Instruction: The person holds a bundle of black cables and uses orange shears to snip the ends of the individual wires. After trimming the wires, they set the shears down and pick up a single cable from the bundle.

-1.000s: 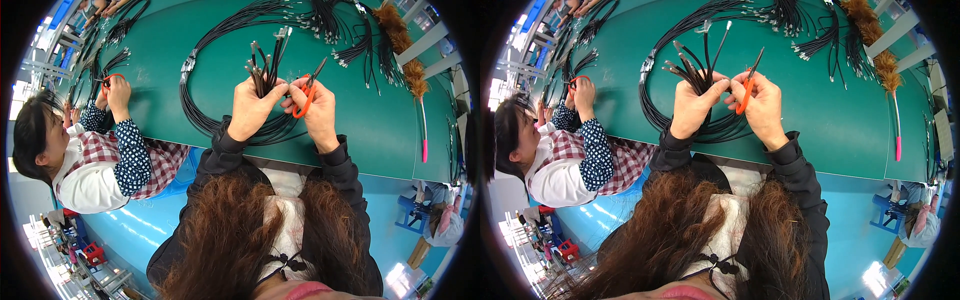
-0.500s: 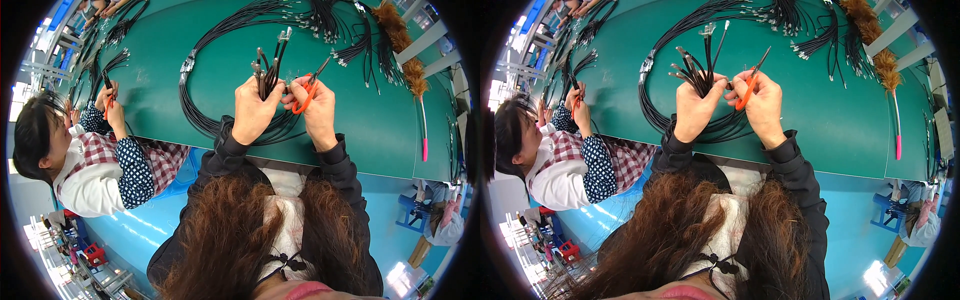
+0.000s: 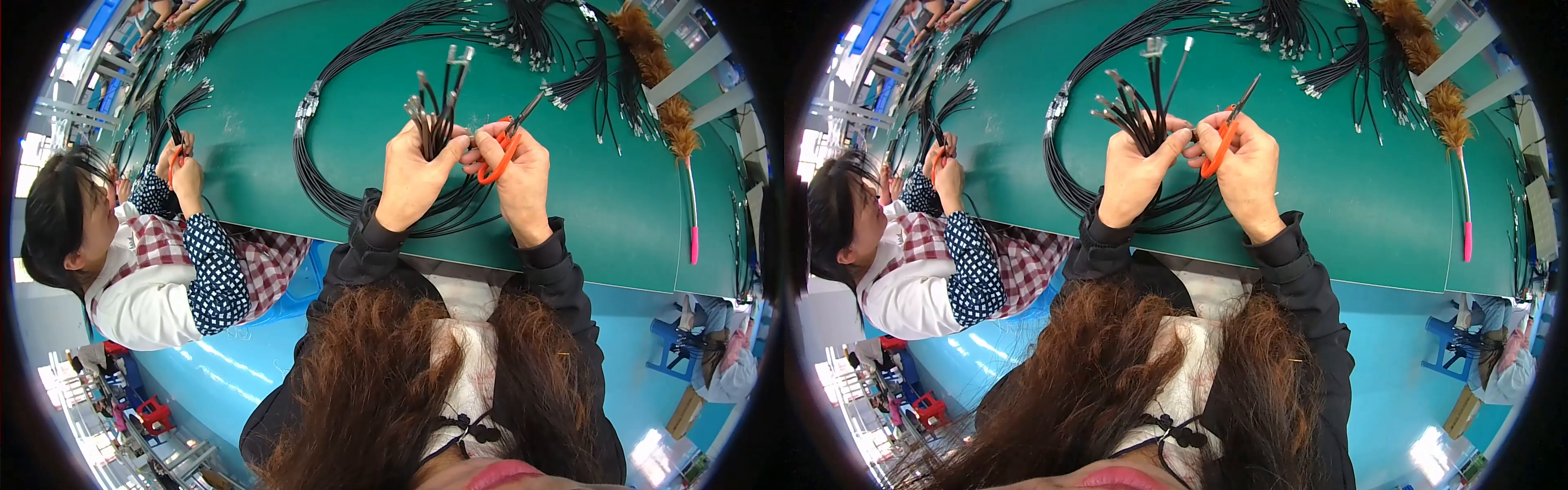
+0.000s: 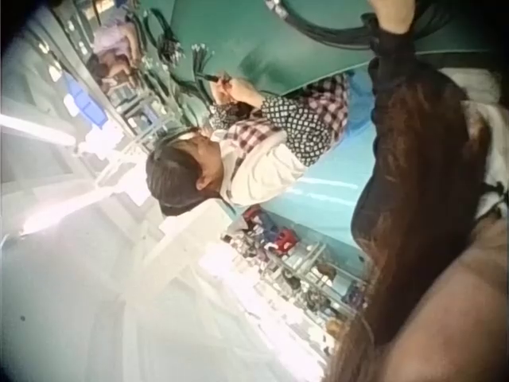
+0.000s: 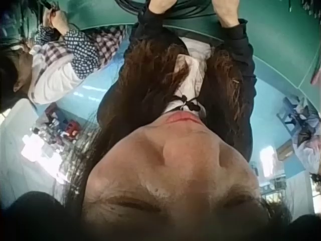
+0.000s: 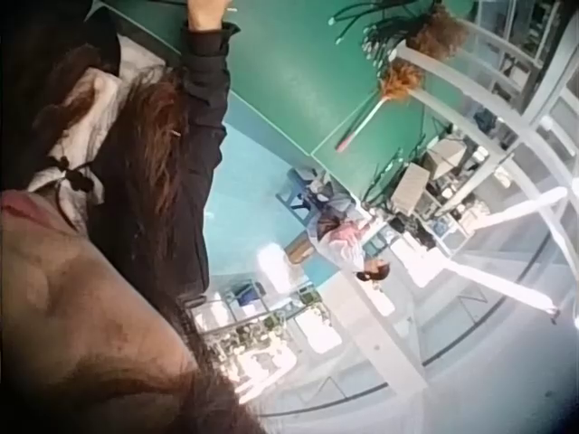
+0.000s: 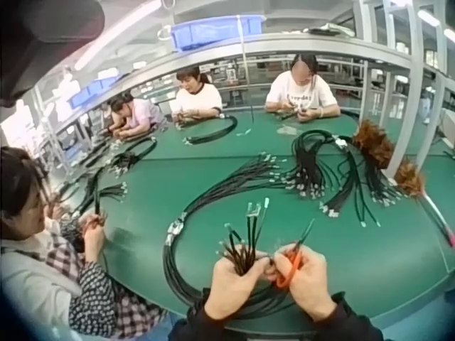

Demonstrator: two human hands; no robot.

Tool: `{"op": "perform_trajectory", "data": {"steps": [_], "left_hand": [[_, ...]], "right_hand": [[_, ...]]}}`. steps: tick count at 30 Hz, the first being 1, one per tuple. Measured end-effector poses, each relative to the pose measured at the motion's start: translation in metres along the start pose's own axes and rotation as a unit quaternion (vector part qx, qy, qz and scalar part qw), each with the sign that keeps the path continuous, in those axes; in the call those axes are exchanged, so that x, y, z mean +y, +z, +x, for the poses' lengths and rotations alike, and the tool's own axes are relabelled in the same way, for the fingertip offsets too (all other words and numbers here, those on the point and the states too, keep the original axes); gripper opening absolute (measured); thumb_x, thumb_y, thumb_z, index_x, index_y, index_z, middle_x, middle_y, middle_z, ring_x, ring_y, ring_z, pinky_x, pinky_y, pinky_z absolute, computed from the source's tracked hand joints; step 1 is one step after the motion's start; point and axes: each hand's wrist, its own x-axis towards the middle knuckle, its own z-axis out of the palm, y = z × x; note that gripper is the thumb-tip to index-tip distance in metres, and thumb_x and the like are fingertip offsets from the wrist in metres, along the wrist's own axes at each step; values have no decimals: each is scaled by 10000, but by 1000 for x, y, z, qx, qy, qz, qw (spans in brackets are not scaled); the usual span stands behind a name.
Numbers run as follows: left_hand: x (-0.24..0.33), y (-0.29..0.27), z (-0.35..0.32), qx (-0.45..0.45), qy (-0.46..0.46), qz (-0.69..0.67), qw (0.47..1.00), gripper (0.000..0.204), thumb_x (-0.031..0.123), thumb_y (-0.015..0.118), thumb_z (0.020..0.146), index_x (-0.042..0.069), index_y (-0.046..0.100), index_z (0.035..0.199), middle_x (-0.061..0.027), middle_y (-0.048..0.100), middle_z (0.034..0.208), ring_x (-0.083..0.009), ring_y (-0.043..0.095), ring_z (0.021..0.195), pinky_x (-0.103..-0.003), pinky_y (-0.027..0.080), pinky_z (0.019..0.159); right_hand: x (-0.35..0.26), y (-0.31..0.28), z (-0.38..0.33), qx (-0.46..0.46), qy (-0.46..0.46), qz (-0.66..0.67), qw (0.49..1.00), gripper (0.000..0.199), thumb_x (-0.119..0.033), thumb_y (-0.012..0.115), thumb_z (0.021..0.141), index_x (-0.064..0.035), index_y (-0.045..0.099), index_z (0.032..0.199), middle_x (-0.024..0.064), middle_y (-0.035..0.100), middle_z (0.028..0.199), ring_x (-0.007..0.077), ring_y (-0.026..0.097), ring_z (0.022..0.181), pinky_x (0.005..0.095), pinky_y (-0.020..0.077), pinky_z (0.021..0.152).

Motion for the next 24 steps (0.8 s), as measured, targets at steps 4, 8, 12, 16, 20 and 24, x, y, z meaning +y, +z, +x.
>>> {"op": "perform_trajectory", "data": {"steps": [4,8,12,16,20,24], "left_hand": [[-2,-2,-3,30,-19,31,999,127,74,669,812,-41,640,859,-55,632,795,-95,586,682,-248,463,607],[-2,0,-3,41,-22,21,999,121,72,663,814,-42,647,850,-62,640,793,-92,587,673,-248,467,596],[-1,-2,-1,32,-31,-5,999,134,72,656,819,-50,651,875,-58,654,781,-77,582,686,-236,470,605],[0,-3,-1,29,-49,-53,997,146,77,652,827,-53,657,893,-40,658,760,-58,572,695,-223,471,614],[-3,-3,0,17,-58,-53,997,152,82,650,833,-51,662,904,-23,652,746,-43,555,693,-212,466,617],[-5,-4,2,25,-45,-48,997,138,72,646,846,-39,661,927,11,581,686,-33,474,571,-183,351,498]], "right_hand": [[2,1,1,-5,-6,-9,1000,137,-96,589,896,34,579,938,95,642,808,138,642,680,239,536,593],[3,3,2,-3,-7,-7,1000,142,-101,593,895,34,580,940,95,642,817,137,642,686,238,534,592],[1,5,3,2,-2,8,1000,145,-105,598,892,33,585,936,95,648,836,131,638,684,230,526,583],[-11,9,4,0,0,-15,1000,146,-108,602,889,31,594,931,96,657,864,121,628,671,217,512,565],[-8,5,8,-36,2,-91,995,146,-108,609,883,30,602,931,93,661,883,114,617,661,206,497,547],[-1,7,13,-50,2,-67,997,142,-101,607,882,31,602,932,92,656,876,116,617,659,208,496,539]]}}
